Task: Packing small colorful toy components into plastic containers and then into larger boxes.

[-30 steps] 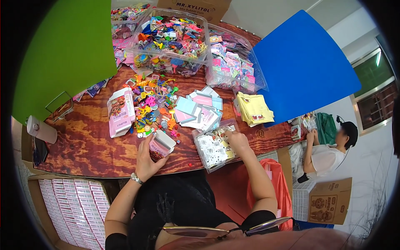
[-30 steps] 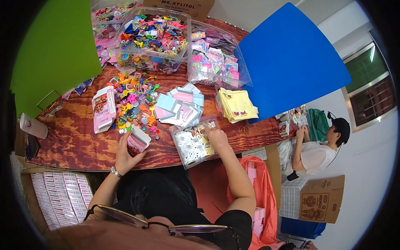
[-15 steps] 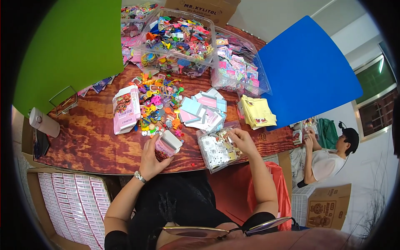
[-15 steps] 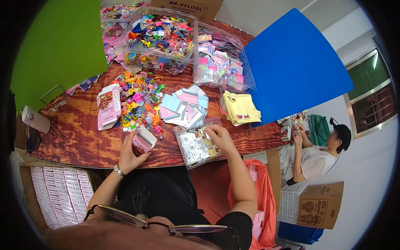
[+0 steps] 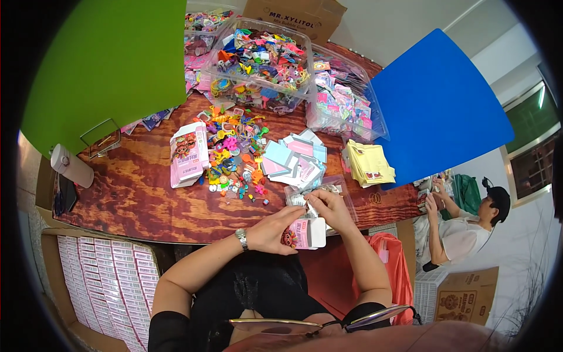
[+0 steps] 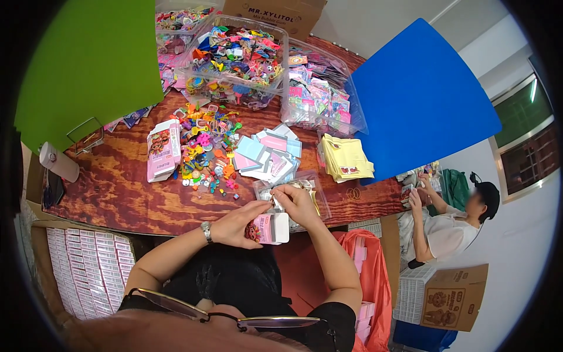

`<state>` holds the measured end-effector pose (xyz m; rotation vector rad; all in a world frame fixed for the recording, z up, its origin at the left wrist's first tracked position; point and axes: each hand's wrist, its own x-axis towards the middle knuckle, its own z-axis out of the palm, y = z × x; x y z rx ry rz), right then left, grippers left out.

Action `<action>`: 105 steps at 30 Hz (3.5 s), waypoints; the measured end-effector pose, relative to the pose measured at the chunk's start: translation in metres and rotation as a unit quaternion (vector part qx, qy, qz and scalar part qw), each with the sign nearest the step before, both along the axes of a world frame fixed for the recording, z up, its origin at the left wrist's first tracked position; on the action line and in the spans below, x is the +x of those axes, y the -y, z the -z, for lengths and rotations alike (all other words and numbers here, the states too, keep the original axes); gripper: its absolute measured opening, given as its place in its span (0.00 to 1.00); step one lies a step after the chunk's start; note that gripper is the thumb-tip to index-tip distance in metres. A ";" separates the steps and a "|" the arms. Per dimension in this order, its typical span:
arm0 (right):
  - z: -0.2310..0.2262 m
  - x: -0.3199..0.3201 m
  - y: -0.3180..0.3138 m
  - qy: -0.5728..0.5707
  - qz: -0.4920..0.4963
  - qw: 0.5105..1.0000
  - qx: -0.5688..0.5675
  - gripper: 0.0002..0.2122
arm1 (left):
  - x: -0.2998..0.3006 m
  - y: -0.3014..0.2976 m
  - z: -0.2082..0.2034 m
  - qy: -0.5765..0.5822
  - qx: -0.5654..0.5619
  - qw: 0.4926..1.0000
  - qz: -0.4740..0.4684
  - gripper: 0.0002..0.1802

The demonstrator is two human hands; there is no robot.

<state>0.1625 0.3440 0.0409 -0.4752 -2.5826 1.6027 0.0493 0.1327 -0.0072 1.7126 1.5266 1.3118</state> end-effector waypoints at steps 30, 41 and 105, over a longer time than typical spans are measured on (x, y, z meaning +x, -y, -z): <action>-0.049 -0.057 0.070 -0.292 -0.137 0.873 0.367 0.18 | -0.009 0.046 0.004 -0.029 0.046 0.916 -0.398 0.52; -0.003 -0.052 0.099 -0.356 -0.083 0.879 0.307 0.18 | -0.017 0.056 0.023 -0.027 0.147 0.890 -0.430 0.52; -0.018 -0.088 0.144 -0.268 -0.154 0.920 0.241 0.09 | -0.011 0.107 0.010 -0.189 0.059 0.848 -0.492 0.52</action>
